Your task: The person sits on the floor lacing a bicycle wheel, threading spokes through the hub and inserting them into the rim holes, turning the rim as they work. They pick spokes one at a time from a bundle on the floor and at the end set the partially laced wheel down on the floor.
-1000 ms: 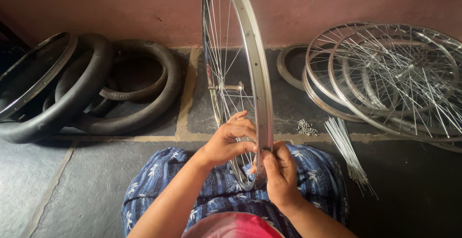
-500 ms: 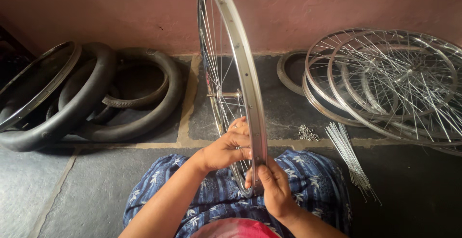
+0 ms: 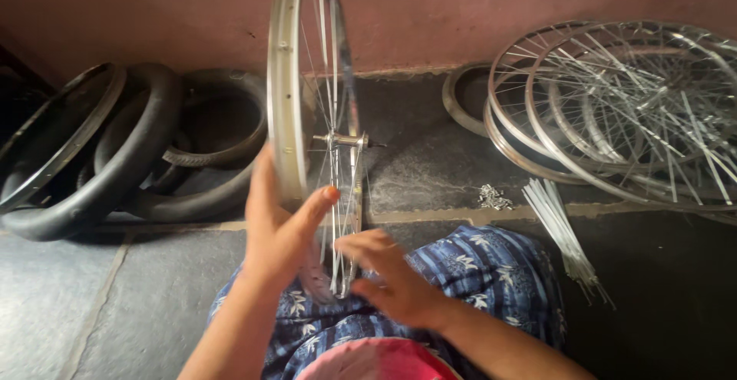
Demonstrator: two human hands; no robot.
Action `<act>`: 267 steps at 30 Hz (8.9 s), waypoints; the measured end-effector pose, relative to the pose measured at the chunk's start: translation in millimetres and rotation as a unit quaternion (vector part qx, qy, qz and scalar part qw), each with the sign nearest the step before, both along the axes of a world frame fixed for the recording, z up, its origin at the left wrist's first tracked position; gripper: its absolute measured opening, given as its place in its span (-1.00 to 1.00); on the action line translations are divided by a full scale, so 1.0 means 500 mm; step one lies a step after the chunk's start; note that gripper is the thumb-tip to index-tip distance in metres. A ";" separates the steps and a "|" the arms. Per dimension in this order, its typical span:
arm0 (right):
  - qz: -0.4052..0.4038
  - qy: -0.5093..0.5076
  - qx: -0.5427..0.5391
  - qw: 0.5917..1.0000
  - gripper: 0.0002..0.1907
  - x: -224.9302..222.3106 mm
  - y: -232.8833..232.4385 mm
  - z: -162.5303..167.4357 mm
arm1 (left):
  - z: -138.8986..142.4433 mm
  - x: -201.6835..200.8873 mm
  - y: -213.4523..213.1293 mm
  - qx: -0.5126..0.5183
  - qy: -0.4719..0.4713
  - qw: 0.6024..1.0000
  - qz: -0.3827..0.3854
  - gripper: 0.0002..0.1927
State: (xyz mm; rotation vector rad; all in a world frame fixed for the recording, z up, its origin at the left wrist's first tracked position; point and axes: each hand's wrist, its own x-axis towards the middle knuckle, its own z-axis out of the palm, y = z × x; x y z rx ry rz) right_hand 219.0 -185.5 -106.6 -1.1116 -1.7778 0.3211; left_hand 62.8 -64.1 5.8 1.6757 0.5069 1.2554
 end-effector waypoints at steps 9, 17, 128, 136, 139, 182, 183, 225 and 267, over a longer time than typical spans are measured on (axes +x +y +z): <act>-0.522 -0.096 -0.184 0.828 -0.48 0.488 -0.144 -0.251 | 0.022 -0.064 0.009 0.019 0.115 0.992 0.055 -0.33; -0.639 -0.189 -0.488 0.564 -0.45 0.543 -0.323 -0.334 | -0.162 -0.116 -0.060 0.114 0.082 0.983 0.118 -0.45; 0.002 0.448 -0.079 0.891 -0.49 0.199 0.332 -0.203 | -0.139 -0.114 0.148 -0.304 -0.051 0.945 0.106 -0.22; 0.042 0.474 -0.080 0.876 -0.54 0.208 0.321 -0.201 | -0.263 0.044 0.419 -0.470 -0.113 0.875 0.038 -0.48; 0.046 0.469 -0.089 0.877 -0.55 0.210 0.317 -0.198 | -0.291 0.065 0.466 -0.431 -0.118 0.889 0.095 -0.72; 0.030 0.404 -0.150 0.902 -0.50 0.218 0.313 -0.187 | 0.132 0.224 0.336 0.332 0.339 0.790 0.387 -0.59; 0.029 0.398 -0.147 0.905 -0.51 0.218 0.313 -0.188 | 0.131 0.227 0.346 0.348 0.334 0.793 0.371 -0.62; -0.270 -0.008 0.211 0.939 -0.74 0.148 0.306 -0.025 | 0.064 -0.009 0.009 -0.063 0.127 0.989 0.035 -0.56; -0.106 -0.259 0.120 0.952 -0.86 0.052 0.134 0.252 | 0.010 0.004 -0.026 -0.089 0.041 0.995 -0.017 -0.47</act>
